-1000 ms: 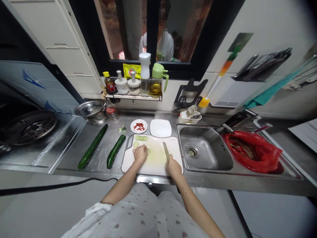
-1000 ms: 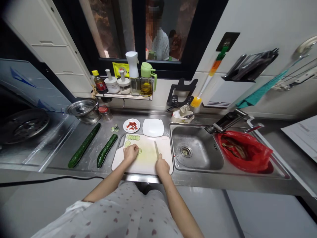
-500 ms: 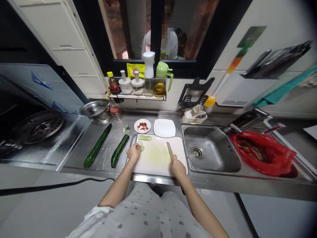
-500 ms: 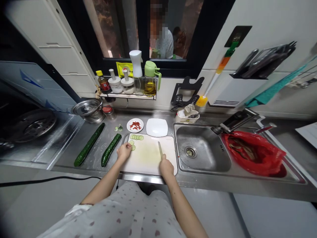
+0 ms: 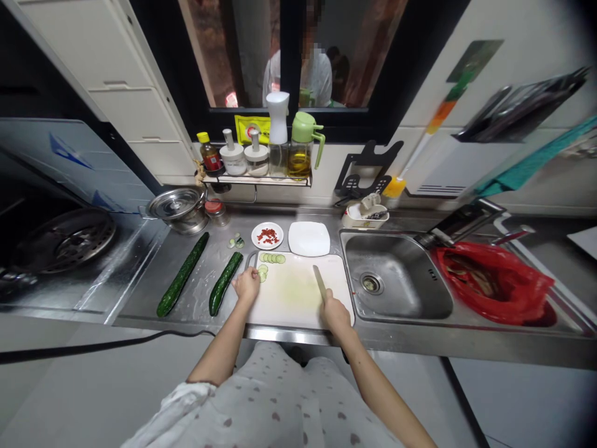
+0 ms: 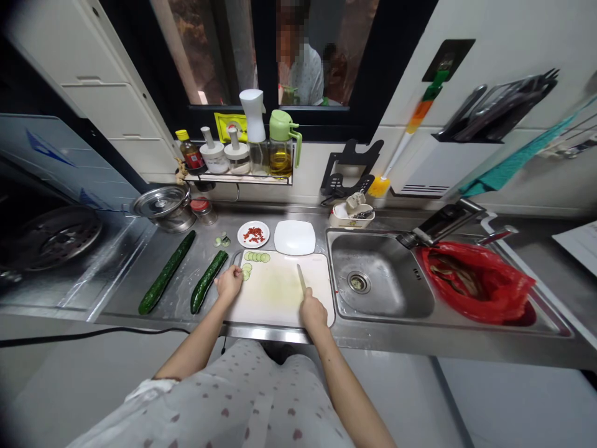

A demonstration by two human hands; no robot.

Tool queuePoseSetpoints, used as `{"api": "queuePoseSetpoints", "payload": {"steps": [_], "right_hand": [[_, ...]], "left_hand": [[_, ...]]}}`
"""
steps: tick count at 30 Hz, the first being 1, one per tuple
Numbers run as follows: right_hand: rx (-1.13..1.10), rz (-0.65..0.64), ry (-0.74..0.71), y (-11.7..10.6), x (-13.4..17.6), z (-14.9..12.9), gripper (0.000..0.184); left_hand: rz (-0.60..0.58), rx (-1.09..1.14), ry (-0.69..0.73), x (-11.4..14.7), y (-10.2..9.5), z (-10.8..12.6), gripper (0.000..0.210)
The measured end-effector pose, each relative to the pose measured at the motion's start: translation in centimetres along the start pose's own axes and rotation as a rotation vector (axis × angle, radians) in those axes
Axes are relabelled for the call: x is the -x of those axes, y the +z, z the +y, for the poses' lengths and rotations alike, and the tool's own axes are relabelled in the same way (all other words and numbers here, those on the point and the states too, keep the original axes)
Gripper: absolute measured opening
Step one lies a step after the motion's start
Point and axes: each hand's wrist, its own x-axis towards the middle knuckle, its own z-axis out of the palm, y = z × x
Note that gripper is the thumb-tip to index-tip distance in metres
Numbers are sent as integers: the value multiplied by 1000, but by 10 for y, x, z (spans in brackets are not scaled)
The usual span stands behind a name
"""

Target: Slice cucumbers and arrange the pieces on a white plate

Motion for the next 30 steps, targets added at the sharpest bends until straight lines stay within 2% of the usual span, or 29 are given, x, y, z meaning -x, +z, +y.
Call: {"api": "queuePoseSetpoints", "payload": {"steps": [7, 13, 22, 26, 30], "right_hand": [[-19, -4, -8, 1, 0, -1, 32], [-14, -7, 2, 1, 1, -3, 33], [-19, -7, 4, -2, 3, -4, 33], [-6, -27, 14, -3, 4, -4, 33], [-17, -25, 6, -4, 4, -4, 33]], "left_hand": [[33, -34, 13, 2, 1, 6, 21], [36, 5, 95, -1, 6, 32, 23], [-26, -98, 250, -19, 14, 68, 38], [-69, -160, 304, -27, 14, 75, 37], [-58, -194, 327, -30, 16, 77, 33]]}}
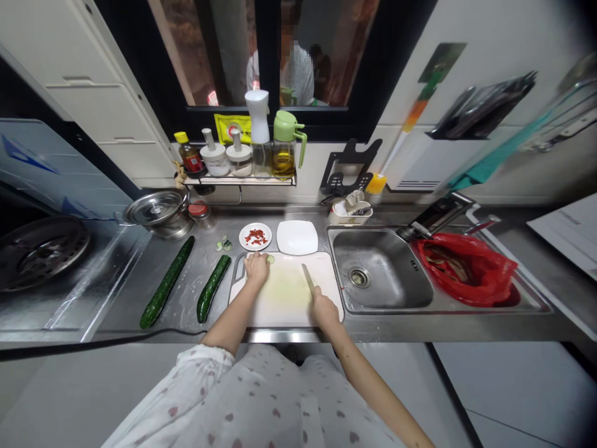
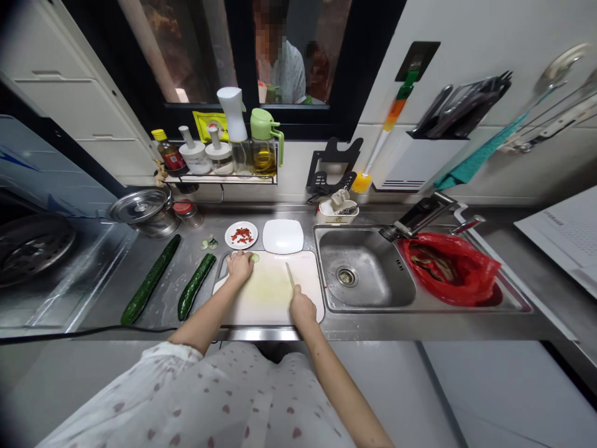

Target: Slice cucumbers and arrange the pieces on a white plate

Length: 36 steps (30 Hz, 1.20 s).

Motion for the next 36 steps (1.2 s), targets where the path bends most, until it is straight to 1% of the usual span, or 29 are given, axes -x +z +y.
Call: {"api": "queuePoseSetpoints", "payload": {"steps": [5, 8, 12, 14, 17, 21, 23, 24, 26, 28, 29, 30, 33, 36], "right_hand": [[-11, 2, -3, 1, -1, 1, 33], [-13, 1, -5, 1, -1, 1, 34], [-13, 0, 4, 0, 0, 0, 35], [-13, 5, 2, -1, 0, 0, 34], [-9, 14, -9, -1, 0, 0, 33], [0, 9, -5, 1, -1, 1, 33], [-2, 7, -2, 2, -2, 1, 33], [-3, 9, 0, 2, -2, 1, 33], [-6, 10, 1, 2, -2, 2, 32], [-5, 6, 0, 2, -2, 2, 32], [-3, 4, -1, 2, -2, 2, 33], [-1, 3, -2, 2, -2, 2, 33], [-1, 10, -6, 3, -3, 2, 33], [-1, 14, -18, 2, -3, 3, 33]], "left_hand": [[32, 43, -23, 0, -1, 1, 29], [29, 92, -44, 2, -2, 3, 28], [-29, 210, -113, 5, -2, 4, 26], [-79, 279, -116, 7, -3, 2, 26], [-194, 334, -49, 10, -5, -3, 24], [-391, 275, 161, 14, -10, -8, 20], [-455, 229, 258, 16, -11, -6, 19], [-468, 209, 297, 16, -11, -4, 19], [-455, 173, 374, 17, -11, 0, 19], [-402, 144, 430, 19, -10, 3, 22], [-366, 133, 434, 20, -9, 4, 24], [-327, 124, 416, 22, -9, 3, 26], [-243, 92, 291, 32, -9, -2, 25], [-235, 52, 228, 46, -7, -9, 33]]}}
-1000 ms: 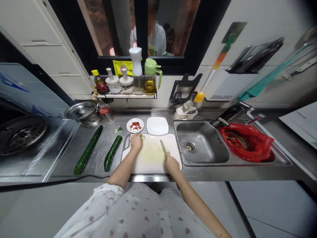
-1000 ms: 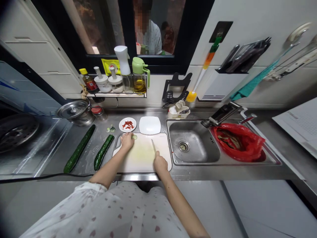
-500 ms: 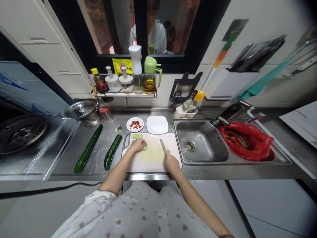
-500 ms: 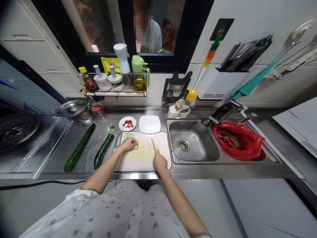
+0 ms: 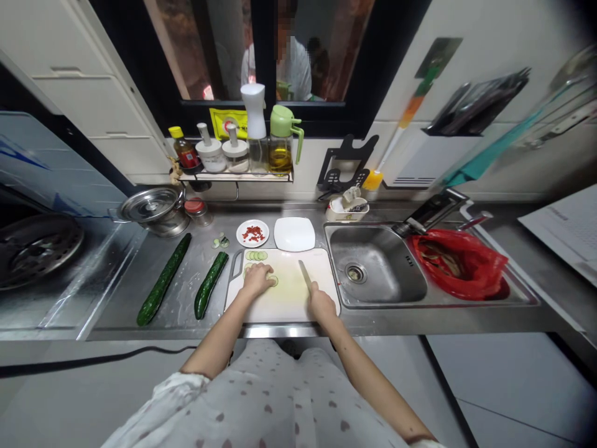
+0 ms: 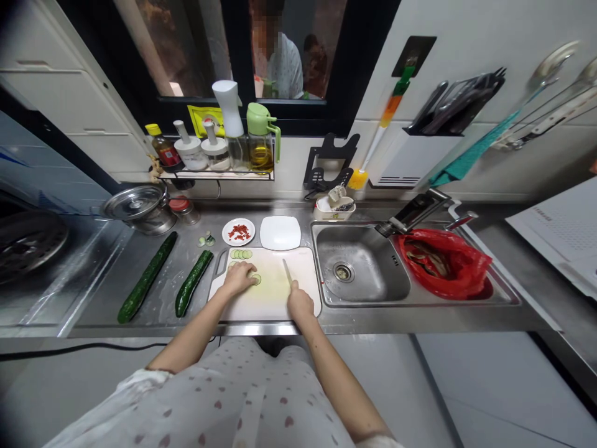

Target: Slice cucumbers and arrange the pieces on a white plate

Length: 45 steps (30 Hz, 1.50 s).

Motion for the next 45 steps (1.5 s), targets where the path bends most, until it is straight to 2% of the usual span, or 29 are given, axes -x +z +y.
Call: {"api": "queuePoseSetpoints", "payload": {"steps": [5, 9, 16, 25, 45], "right_hand": [[37, -20, -47, -5, 4, 3, 33], [59, -15, -122, -6, 18, 0, 31], [141, -62, -287, 2, 41, -14, 32], [152, -73, -312, 8, 40, -16, 33], [231, -100, -342, -1, 30, -19, 38]], "left_hand": [[45, -13, 0, 15, 13, -2, 29], [89, -5, -18, 13, 16, -4, 30], [81, -4, -42, 10, 17, -5, 31], [82, 17, -65, 9, 19, -6, 32], [90, 42, -113, 9, 20, -8, 27]]}}
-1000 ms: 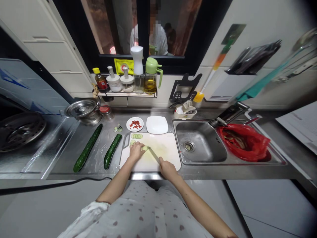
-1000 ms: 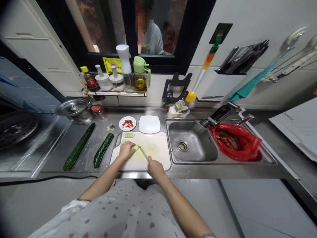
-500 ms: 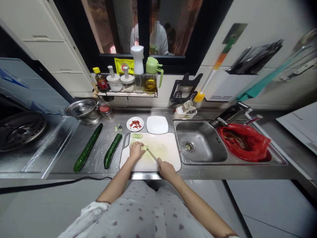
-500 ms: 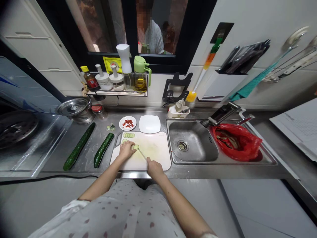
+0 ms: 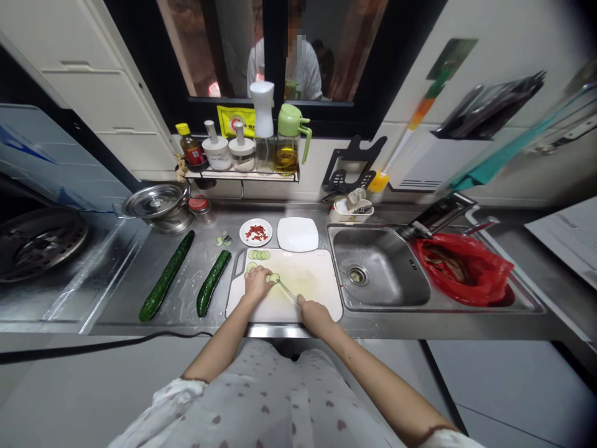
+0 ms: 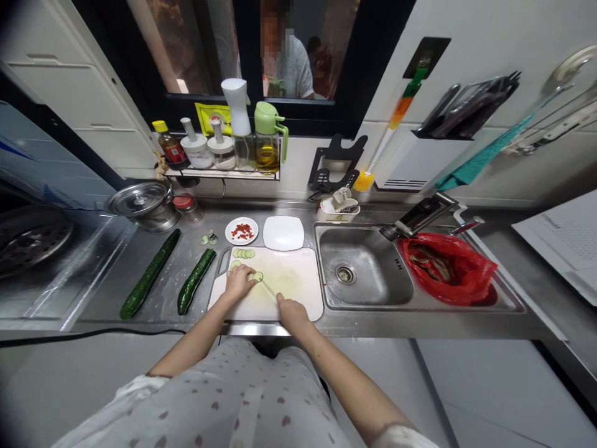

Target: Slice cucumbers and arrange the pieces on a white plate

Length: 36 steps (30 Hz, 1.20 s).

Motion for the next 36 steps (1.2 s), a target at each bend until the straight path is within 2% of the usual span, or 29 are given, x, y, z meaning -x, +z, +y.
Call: {"api": "queuePoseSetpoints", "payload": {"steps": [15, 22, 36], "right_hand": [[15, 13, -35, -8, -14, -8, 37], [13, -7, -18, -12, -17, -11, 38], [14, 3, -19, -11, -21, -12, 38]], "left_hand": [[-6, 6, -2, 0, -1, 2, 25], [38, -8, -56, 3, 2, 3, 25], [11, 3, -77, 5, -2, 7, 26]]}}
